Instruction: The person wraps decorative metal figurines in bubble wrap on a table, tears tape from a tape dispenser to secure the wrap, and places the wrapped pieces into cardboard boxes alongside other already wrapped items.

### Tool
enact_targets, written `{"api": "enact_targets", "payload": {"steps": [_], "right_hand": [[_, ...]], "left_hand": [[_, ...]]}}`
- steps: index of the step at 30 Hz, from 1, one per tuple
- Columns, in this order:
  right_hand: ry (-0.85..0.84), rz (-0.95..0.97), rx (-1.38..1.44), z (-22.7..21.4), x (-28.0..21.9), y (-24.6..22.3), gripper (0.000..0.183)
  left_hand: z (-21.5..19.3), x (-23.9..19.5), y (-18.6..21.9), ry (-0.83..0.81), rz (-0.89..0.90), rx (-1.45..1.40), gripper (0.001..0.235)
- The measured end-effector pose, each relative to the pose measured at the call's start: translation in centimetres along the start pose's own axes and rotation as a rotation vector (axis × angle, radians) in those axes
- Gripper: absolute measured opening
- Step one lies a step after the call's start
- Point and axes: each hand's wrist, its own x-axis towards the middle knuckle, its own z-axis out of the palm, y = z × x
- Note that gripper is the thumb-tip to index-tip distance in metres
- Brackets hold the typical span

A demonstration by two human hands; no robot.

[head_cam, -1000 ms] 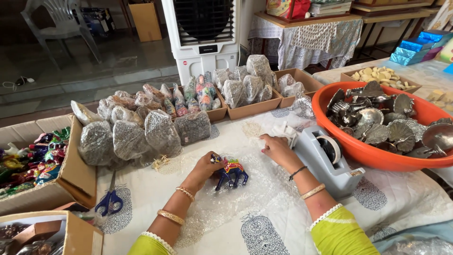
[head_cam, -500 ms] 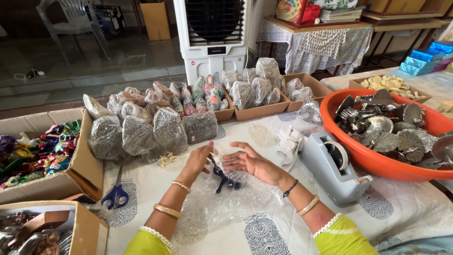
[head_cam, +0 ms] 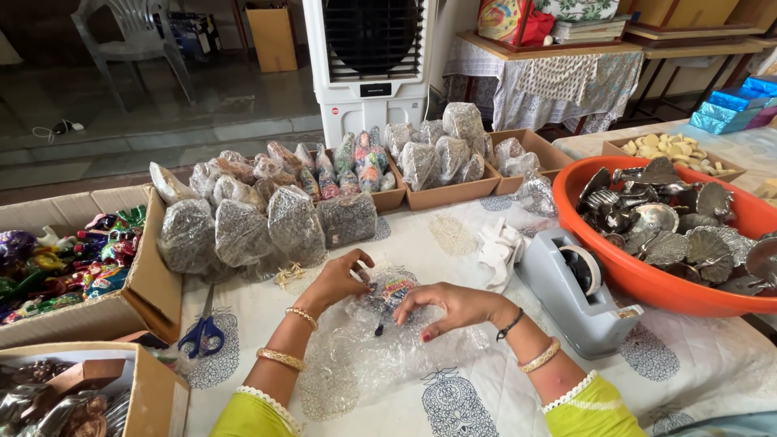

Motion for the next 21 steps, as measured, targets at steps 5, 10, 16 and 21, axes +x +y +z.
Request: {"api": "enact_targets", "payload": {"steps": [5, 10, 16, 21], "right_hand": [[0.125, -0.034, -0.268, 0.4, 0.7, -0.7, 0.041], [0.447, 0.098, -0.35, -2.4, -1.2, 4.3, 0.022], [0.675, 0.671, -0.642, -5.5, -6.4, 5.5, 0.041], [0.885, 0.597, -0.854, -4.4, -4.9, 2.5, 0.029]], "left_hand": [[0.1, 0.5, 0.1, 0.005, -0.037, -0.16, 0.04], [0.4, 1.6, -1.8, 0.035, 0.003, -0.631, 0.028], [1.1, 0.6, -0.2, 0.014, -0.031, -0.227, 0.037], [1.9, 0.8, -0.1, -0.04, 0.064, 0.105, 0.067]]}}
